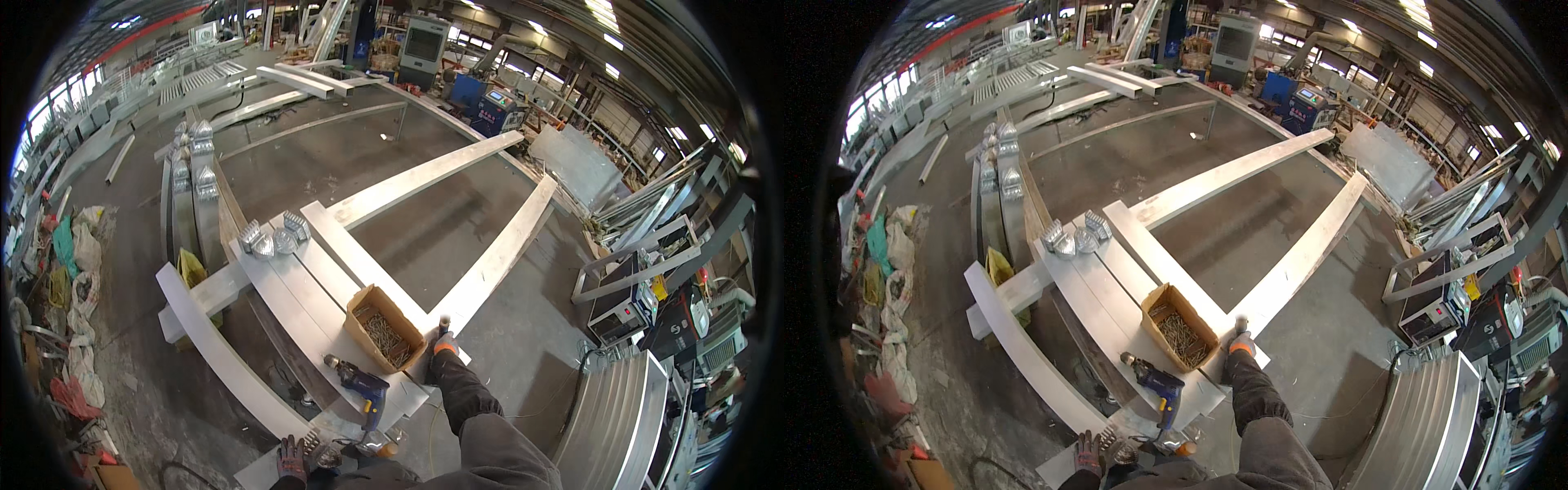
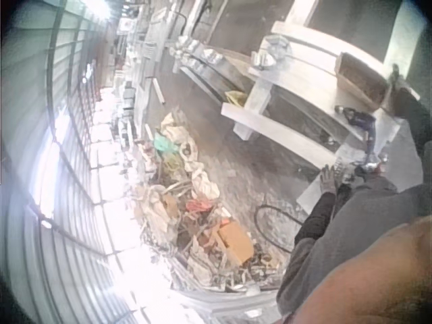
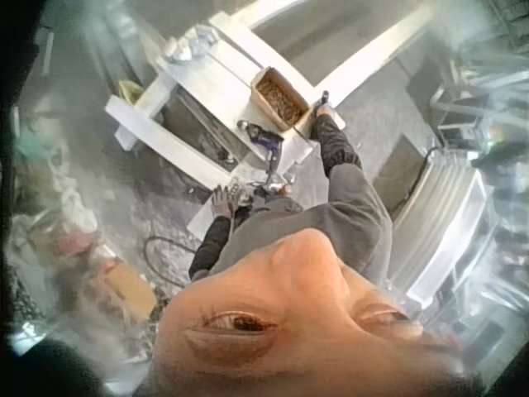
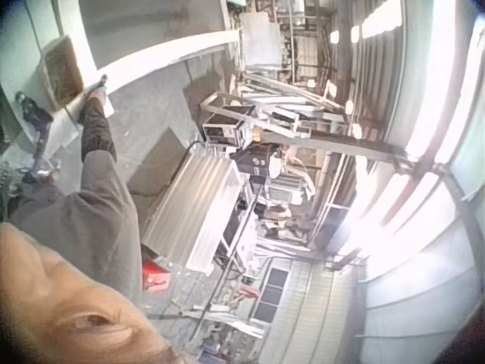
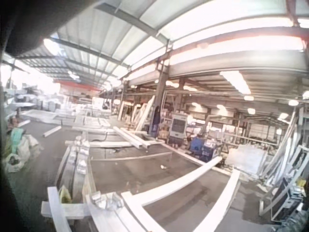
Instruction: The person assembles a white metal frame by attaching corner brackets to the joints. They use a cordless drill to drive screws into the brackets, repeatedly pick up new brackets from a box, and position them on the frame. The person also moves a wrapped metal piece aside and retrieves additional brackets during the process.
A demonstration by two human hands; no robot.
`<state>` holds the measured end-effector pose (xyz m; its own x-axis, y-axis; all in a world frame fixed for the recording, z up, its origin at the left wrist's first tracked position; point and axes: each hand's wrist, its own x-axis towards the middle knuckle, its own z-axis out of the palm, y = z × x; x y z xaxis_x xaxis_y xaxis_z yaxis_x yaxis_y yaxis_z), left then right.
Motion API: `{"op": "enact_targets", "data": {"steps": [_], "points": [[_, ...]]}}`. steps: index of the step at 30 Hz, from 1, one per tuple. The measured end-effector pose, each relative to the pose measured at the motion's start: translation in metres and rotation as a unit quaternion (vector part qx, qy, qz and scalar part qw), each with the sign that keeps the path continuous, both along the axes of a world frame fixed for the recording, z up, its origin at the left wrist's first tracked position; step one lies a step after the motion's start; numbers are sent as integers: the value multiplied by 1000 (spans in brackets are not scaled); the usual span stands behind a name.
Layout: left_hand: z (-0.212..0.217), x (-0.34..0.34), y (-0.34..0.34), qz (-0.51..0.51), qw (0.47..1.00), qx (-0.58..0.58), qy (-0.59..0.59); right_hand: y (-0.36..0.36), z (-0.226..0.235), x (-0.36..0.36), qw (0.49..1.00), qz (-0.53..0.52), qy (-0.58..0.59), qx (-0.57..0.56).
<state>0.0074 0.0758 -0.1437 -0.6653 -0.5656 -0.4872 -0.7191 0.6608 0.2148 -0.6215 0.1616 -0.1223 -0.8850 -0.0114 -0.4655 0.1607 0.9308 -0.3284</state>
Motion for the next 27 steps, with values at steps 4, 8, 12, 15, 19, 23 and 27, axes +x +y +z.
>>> {"op": "enact_targets", "data": {"steps": [4,8,12,15,19,23,27], "points": [[3,-3,-2,-2,1000,4,5,20,12,13,995,44,53,-76],[-3,-4,-1,6,1000,1,2,76,6,70,952,30,143,-270],[-12,-1,0,-41,997,-68,5,104,0,162,881,23,93,-463],[-13,-1,2,-16,998,-54,14,117,31,233,887,301,31,-349],[-4,0,5,-48,992,-112,37,82,70,332,866,376,-114,-310],[9,-1,2,2,988,-106,116,36,57,405,855,465,-100,-207],[5,-9,-12,80,941,-83,318,16,22,438,857,479,-107,-156]]}}
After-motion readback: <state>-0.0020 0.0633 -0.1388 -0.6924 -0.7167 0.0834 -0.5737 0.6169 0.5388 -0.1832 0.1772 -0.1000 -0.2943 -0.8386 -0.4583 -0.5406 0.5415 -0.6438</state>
